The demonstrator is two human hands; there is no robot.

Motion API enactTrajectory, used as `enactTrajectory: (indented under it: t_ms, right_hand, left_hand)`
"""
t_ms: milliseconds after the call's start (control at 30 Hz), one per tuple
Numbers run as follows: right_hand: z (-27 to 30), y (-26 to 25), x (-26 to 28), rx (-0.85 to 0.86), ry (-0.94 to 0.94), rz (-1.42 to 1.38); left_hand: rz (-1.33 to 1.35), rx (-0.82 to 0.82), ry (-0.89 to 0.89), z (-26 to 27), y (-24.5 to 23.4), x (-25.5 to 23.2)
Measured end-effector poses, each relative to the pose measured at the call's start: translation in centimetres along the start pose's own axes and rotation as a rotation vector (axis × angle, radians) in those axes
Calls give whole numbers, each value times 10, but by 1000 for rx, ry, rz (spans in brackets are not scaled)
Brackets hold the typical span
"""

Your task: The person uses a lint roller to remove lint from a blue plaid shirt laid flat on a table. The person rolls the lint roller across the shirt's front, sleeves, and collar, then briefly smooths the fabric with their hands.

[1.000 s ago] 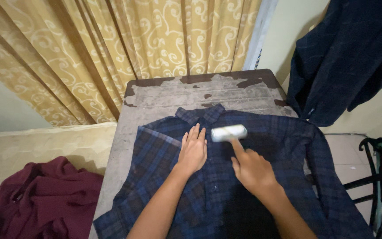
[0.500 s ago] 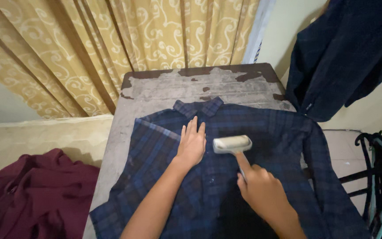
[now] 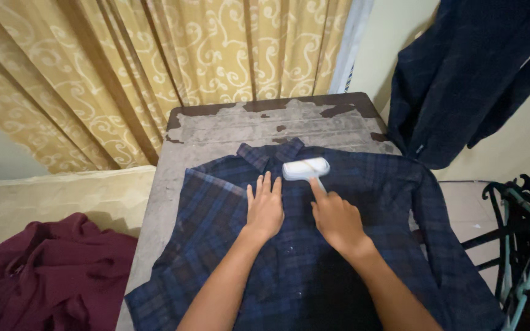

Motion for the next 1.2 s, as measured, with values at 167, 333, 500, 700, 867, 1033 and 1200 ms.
enactTrajectory:
  t_ms: [167,333,500,700,867,1033,1200]
  right_hand:
    - [1,0,3,13,36,-43]
    - [45,-16,4,72,65,1]
    - [79,-27,7,23,-6,71]
    - [30,-13,-2,-16,-1,-28]
    - [-13,2,-4,-54,-18,42]
    - [-10,3,-1,-39,-24,40]
    - [27,-17,-6,100,42,22]
  left_hand:
    - [68,7,2,0,6,5]
    - [72,9,20,1,5,3]
    - [120,-34,75,2,3,0]
    - [88,8,82,4,3,-4]
    - [73,5,93,4,2,-5]
    - [66,-35,158,2,1,-7]
    - [101,-30,136,3,5,-5]
Point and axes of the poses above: each hand's wrist, its own z-axis away from the middle knuckle, its own y-axis out of the palm, x = y × z, the point moved 5 cm from there along -z, towards the middle knuckle
